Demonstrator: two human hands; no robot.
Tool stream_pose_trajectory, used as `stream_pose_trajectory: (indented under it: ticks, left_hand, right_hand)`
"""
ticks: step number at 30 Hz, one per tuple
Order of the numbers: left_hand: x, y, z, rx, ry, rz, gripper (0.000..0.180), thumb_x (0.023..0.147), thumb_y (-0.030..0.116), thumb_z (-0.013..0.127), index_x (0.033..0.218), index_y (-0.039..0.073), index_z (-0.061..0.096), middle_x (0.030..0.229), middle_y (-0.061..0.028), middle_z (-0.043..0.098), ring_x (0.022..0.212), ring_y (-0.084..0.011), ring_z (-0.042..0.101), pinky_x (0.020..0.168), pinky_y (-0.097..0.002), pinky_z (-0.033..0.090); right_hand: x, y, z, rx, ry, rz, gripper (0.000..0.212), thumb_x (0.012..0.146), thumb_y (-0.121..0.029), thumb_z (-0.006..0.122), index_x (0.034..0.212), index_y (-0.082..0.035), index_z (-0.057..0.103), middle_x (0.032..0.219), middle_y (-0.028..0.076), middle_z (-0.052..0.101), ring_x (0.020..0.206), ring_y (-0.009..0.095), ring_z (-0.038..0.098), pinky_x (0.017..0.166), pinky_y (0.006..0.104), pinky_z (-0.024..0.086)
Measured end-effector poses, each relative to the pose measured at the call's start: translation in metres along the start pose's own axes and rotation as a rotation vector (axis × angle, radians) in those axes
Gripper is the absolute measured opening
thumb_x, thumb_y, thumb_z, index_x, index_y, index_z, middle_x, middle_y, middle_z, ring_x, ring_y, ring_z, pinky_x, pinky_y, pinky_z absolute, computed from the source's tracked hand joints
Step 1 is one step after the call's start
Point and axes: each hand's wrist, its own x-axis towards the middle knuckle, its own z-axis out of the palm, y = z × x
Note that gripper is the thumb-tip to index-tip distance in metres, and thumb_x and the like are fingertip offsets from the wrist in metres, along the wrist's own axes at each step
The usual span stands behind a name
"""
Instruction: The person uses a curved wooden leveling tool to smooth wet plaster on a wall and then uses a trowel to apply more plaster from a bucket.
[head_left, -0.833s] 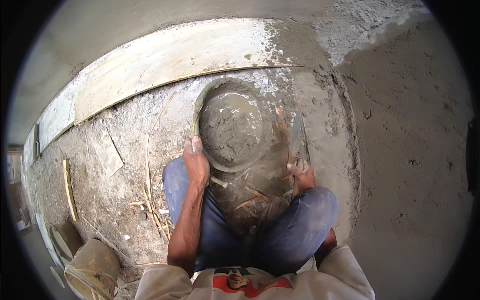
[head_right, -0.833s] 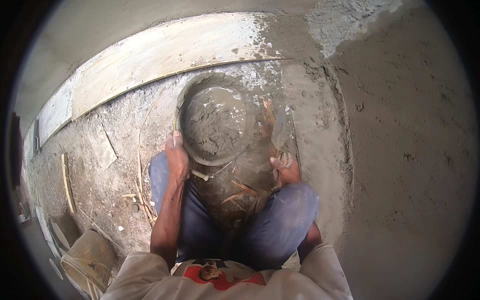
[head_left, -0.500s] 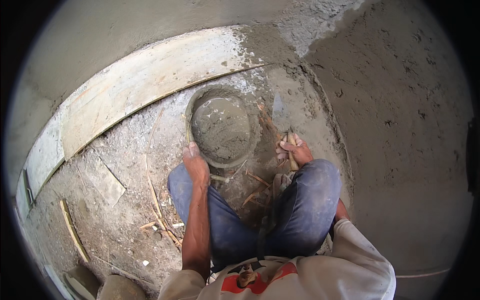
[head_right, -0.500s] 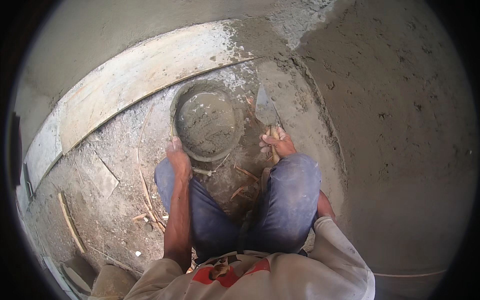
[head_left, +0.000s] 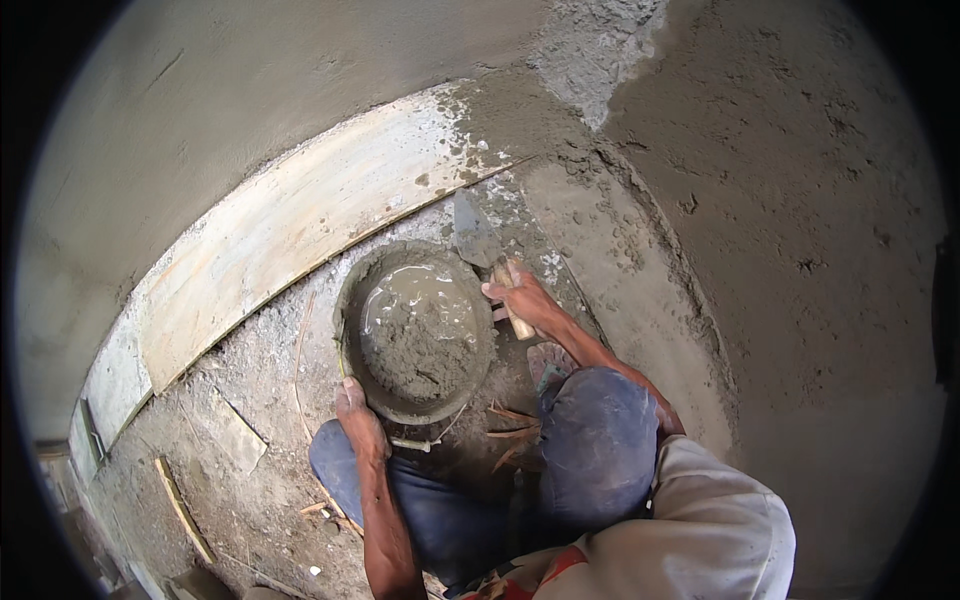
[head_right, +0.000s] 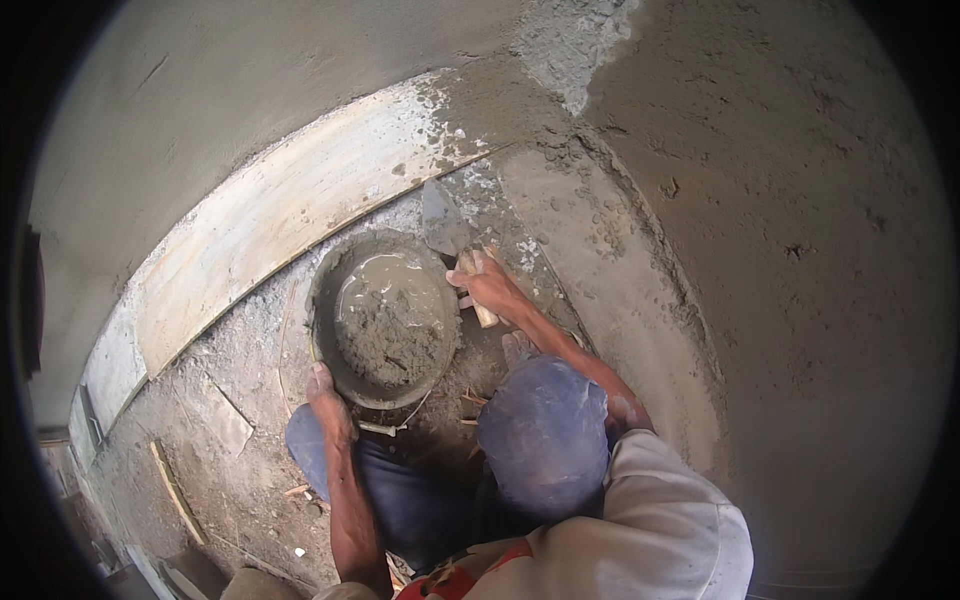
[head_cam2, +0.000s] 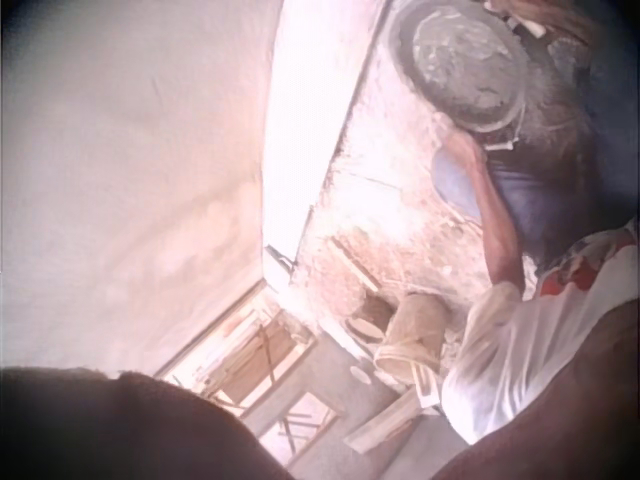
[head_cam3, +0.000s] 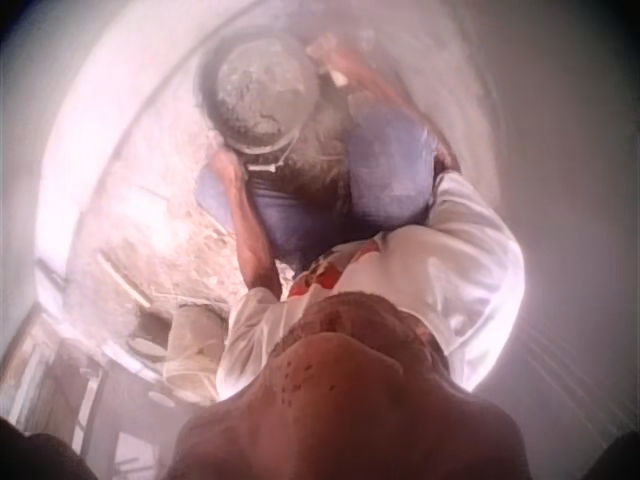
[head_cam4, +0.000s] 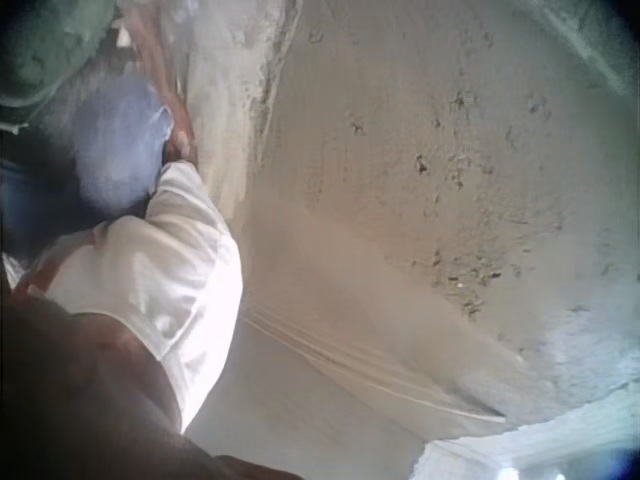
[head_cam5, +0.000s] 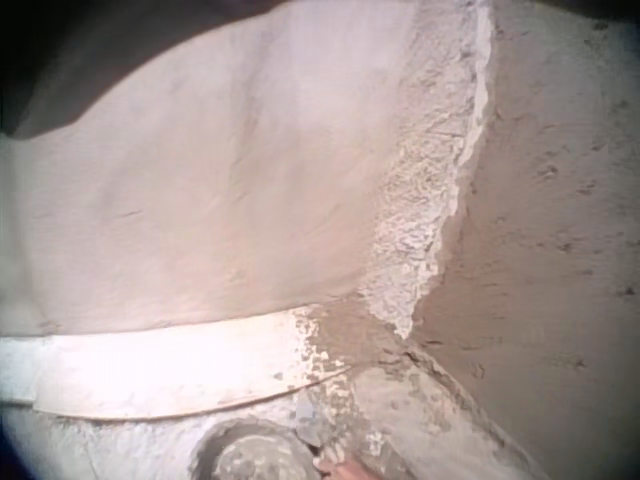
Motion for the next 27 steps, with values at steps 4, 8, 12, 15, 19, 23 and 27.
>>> stream_pose_trajectory:
  ticks: [4,8,12,15,19,23,27]
  left_hand:
    - [-0.004,0.018,0.020,0.200,0.063,0.012,0.049,0.110,0.037,0.068,0.128,-0.008,0.064,0.116,-0.0106,0.069,0.101,-0.0172,0.060,0.093,-0.0350,0.052]
    - [0.002,0.041,0.050,0.281,0.140,0.147,0.051,0.105,0.037,0.075,0.128,-0.008,0.066,0.114,-0.0114,0.071,0.099,-0.0180,0.061,0.090,-0.0354,0.052]
    - [0.021,0.067,0.088,0.227,0.155,0.248,0.028,0.106,0.024,0.075,0.121,0.001,0.070,0.100,0.0011,0.071,0.082,-0.0073,0.060,0.071,-0.0253,0.050]
    - [0.033,0.087,0.112,0.229,0.065,0.186,0.033,0.105,0.022,0.076,0.127,-0.001,0.069,0.110,-0.0030,0.073,0.091,-0.0111,0.063,0.080,-0.0284,0.052]
    - [0.059,0.085,0.163,0.242,0.013,0.165,0.041,0.109,0.030,0.070,0.131,-0.004,0.068,0.114,-0.0066,0.072,0.097,-0.0145,0.063,0.088,-0.0331,0.053]
    - [0.086,0.061,0.196,0.180,0.231,-0.072,0.066,0.115,0.054,0.049,0.125,-0.008,0.069,0.110,-0.0115,0.074,0.096,-0.0172,0.066,0.086,-0.0352,0.055]
    - [0.088,0.062,0.194,0.160,0.217,-0.015,0.060,0.117,0.050,0.046,0.119,-0.005,0.070,0.105,-0.0135,0.074,0.089,-0.0217,0.070,0.082,-0.0378,0.059]
  right_hand:
    - [0.016,-0.026,-0.001,-0.059,-0.038,0.068,0.095,0.100,-0.027,0.070,0.168,0.012,0.016,0.172,0.032,0.032,0.143,0.039,0.057,0.107,0.0434,0.055]
    - [0.038,-0.046,-0.011,-0.076,-0.051,0.108,0.098,0.097,-0.032,0.070,0.168,0.013,0.018,0.173,0.032,0.030,0.161,0.039,0.033,0.130,0.0423,0.028]
    - [0.075,-0.056,-0.038,0.075,-0.046,0.049,0.099,0.096,-0.030,0.070,0.169,0.010,0.018,0.154,0.031,0.055,0.138,0.038,0.060,0.114,0.0433,0.049]
    - [0.078,-0.077,-0.079,0.235,-0.114,0.098,0.077,0.096,-0.024,0.072,0.157,0.008,0.038,0.107,0.013,0.068,0.078,0.022,0.067,0.070,0.0347,0.057]
    - [0.089,-0.075,-0.128,0.262,-0.081,-0.077,0.053,0.101,-0.026,0.071,0.140,0.003,0.050,0.100,0.008,0.067,0.070,0.018,0.065,0.063,0.0341,0.056]
    - [0.093,-0.061,-0.199,0.277,0.026,0.043,0.048,0.110,-0.035,0.064,0.141,0.000,0.052,0.104,0.009,0.070,0.093,0.017,0.073,0.070,0.0363,0.060]
    - [0.059,-0.043,-0.310,-0.787,0.245,-0.160,0.046,0.111,-0.039,0.059,0.130,0.002,0.062,0.107,0.028,0.074,0.101,0.045,0.074,0.081,0.0535,0.058]
